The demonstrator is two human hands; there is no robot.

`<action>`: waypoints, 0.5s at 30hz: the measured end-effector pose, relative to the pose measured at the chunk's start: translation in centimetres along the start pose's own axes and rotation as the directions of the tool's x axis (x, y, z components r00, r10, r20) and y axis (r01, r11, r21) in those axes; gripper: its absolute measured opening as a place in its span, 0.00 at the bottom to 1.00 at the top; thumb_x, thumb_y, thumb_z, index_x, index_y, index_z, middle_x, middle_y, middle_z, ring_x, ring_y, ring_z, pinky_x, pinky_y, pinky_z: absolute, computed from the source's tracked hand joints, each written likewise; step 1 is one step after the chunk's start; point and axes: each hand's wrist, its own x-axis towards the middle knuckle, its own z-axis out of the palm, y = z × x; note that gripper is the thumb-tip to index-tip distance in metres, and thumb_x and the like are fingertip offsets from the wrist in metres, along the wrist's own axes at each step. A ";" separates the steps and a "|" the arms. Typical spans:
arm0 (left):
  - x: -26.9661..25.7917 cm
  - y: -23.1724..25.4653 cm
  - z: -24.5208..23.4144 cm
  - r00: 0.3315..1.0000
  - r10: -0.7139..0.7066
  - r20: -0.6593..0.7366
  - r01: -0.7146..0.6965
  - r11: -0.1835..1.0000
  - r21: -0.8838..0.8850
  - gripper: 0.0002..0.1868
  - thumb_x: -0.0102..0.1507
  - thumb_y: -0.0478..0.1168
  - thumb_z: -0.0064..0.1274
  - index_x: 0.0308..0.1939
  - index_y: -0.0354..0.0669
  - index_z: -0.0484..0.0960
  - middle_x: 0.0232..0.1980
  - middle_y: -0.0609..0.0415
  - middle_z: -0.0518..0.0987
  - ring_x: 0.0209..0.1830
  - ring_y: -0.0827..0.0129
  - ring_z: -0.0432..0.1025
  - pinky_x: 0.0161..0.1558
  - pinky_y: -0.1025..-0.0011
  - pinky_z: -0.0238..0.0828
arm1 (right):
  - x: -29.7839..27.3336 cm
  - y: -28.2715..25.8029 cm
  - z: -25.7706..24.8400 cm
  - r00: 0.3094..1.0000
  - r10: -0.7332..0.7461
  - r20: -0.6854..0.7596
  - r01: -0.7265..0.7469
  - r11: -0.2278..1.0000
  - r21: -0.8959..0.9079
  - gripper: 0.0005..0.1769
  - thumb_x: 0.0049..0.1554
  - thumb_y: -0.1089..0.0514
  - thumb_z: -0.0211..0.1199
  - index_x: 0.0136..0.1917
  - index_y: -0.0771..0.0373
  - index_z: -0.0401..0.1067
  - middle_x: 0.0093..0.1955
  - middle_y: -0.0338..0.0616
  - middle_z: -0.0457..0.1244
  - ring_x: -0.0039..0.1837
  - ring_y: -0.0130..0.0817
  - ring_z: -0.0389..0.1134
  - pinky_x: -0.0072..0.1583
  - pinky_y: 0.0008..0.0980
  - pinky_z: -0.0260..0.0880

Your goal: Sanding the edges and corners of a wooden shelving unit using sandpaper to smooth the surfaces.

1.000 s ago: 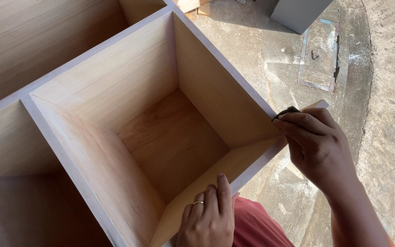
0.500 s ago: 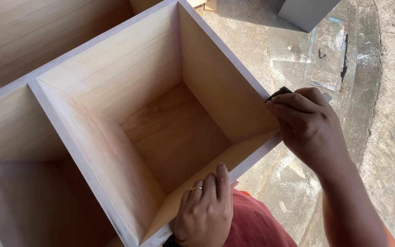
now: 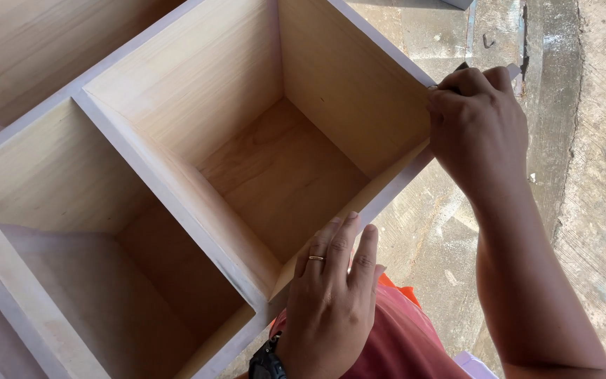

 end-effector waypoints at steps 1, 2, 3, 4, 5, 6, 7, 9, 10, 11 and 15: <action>-0.9 -0.1 -0.9 1.000 0.015 0.010 -0.015 1.000 -0.009 0.22 0.75 0.41 0.58 0.70 0.34 0.76 0.71 0.36 0.75 0.70 0.44 0.73 0.66 0.49 0.74 | 0.5 -0.1 1.0 1.000 0.017 0.006 -0.017 1.000 -0.008 0.08 0.71 0.61 0.73 0.50 0.52 0.88 0.54 0.32 0.74 0.55 0.46 0.64 0.34 0.39 0.62; -1.8 -0.3 -1.9 1.000 -0.018 0.009 0.017 0.998 0.057 0.20 0.75 0.41 0.55 0.70 0.37 0.77 0.72 0.39 0.75 0.70 0.46 0.74 0.68 0.48 0.72 | 1.0 -0.1 2.1 0.999 0.044 -0.007 -0.044 0.999 -0.021 0.10 0.67 0.64 0.69 0.47 0.52 0.87 0.52 0.34 0.73 0.53 0.48 0.63 0.32 0.39 0.61; -2.8 -0.4 -2.7 0.999 -0.051 0.012 0.049 0.992 0.118 0.19 0.76 0.41 0.52 0.69 0.40 0.78 0.72 0.42 0.76 0.69 0.49 0.74 0.70 0.47 0.71 | 1.0 -0.1 3.1 0.997 0.072 -0.012 -0.073 0.997 -0.035 0.12 0.63 0.66 0.65 0.44 0.52 0.86 0.50 0.35 0.71 0.52 0.49 0.63 0.30 0.40 0.60; -3.6 -0.8 -3.6 0.999 -0.036 0.029 0.033 0.994 0.105 0.19 0.76 0.41 0.52 0.69 0.40 0.78 0.72 0.42 0.76 0.69 0.49 0.74 0.70 0.47 0.71 | 0.7 -0.3 3.4 0.996 0.092 0.001 -0.092 0.995 -0.044 0.12 0.63 0.66 0.65 0.44 0.52 0.86 0.50 0.35 0.71 0.52 0.49 0.63 0.30 0.40 0.60; -4.3 -1.1 -4.6 0.999 -0.042 0.022 0.040 0.994 0.104 0.18 0.76 0.39 0.51 0.69 0.40 0.79 0.71 0.44 0.78 0.70 0.50 0.74 0.71 0.47 0.69 | 0.7 -0.3 3.7 0.995 0.103 0.011 -0.103 0.994 -0.037 0.10 0.64 0.61 0.66 0.48 0.52 0.88 0.52 0.36 0.72 0.50 0.52 0.63 0.35 0.43 0.65; -4.9 -1.4 -5.4 0.999 -0.048 0.015 0.046 0.994 0.104 0.17 0.75 0.37 0.50 0.68 0.41 0.79 0.70 0.45 0.80 0.70 0.51 0.74 0.72 0.47 0.68 | 0.7 -0.2 4.0 0.993 0.115 0.021 -0.114 0.993 -0.030 0.09 0.65 0.57 0.68 0.51 0.51 0.90 0.54 0.37 0.72 0.49 0.54 0.64 0.41 0.46 0.69; -5.5 -1.8 -5.6 0.999 -0.041 0.029 0.038 0.995 0.091 0.17 0.75 0.37 0.50 0.68 0.41 0.79 0.70 0.45 0.80 0.70 0.51 0.74 0.72 0.47 0.68 | 0.4 -0.9 3.5 0.991 0.127 0.034 -0.126 0.991 -0.038 0.09 0.65 0.57 0.68 0.51 0.51 0.90 0.54 0.37 0.72 0.49 0.54 0.64 0.41 0.46 0.69; -7.1 -4.5 -5.5 0.990 -0.097 0.106 0.081 0.985 0.154 0.22 0.76 0.48 0.52 0.72 0.44 0.76 0.76 0.50 0.76 0.71 0.54 0.74 0.74 0.51 0.64 | 0.7 -3.7 4.2 0.960 0.232 0.155 -0.206 0.964 -0.168 0.12 0.63 0.58 0.60 0.54 0.60 0.83 0.37 0.52 0.67 0.42 0.55 0.69 0.33 0.52 0.69; -8.1 -6.4 -5.2 0.989 -0.093 0.114 0.077 0.987 0.141 0.22 0.76 0.48 0.52 0.72 0.44 0.76 0.76 0.50 0.76 0.71 0.54 0.74 0.74 0.51 0.64 | 0.2 -4.6 6.1 0.957 0.239 0.165 -0.209 0.961 -0.179 0.12 0.63 0.58 0.60 0.54 0.60 0.83 0.37 0.52 0.67 0.42 0.55 0.69 0.33 0.52 0.69; -8.6 -7.3 -4.9 0.988 -0.040 0.152 0.015 0.986 0.166 0.24 0.76 0.43 0.45 0.76 0.43 0.72 0.79 0.45 0.73 0.73 0.54 0.72 0.75 0.52 0.63 | -0.1 -4.6 7.4 0.952 0.272 0.144 -0.236 0.946 -0.222 0.06 0.65 0.57 0.63 0.44 0.58 0.74 0.35 0.47 0.63 0.39 0.51 0.65 0.32 0.50 0.65; -8.7 -7.9 -4.8 0.978 0.064 0.196 -0.114 0.960 0.256 0.27 0.76 0.35 0.38 0.81 0.42 0.67 0.81 0.39 0.70 0.75 0.56 0.71 0.79 0.55 0.61 | -1.3 -0.7 12.7 0.950 0.306 -0.060 -0.310 0.910 -0.273 0.17 0.63 0.57 0.64 0.37 0.54 0.58 0.30 0.39 0.53 0.30 0.41 0.53 0.31 0.44 0.49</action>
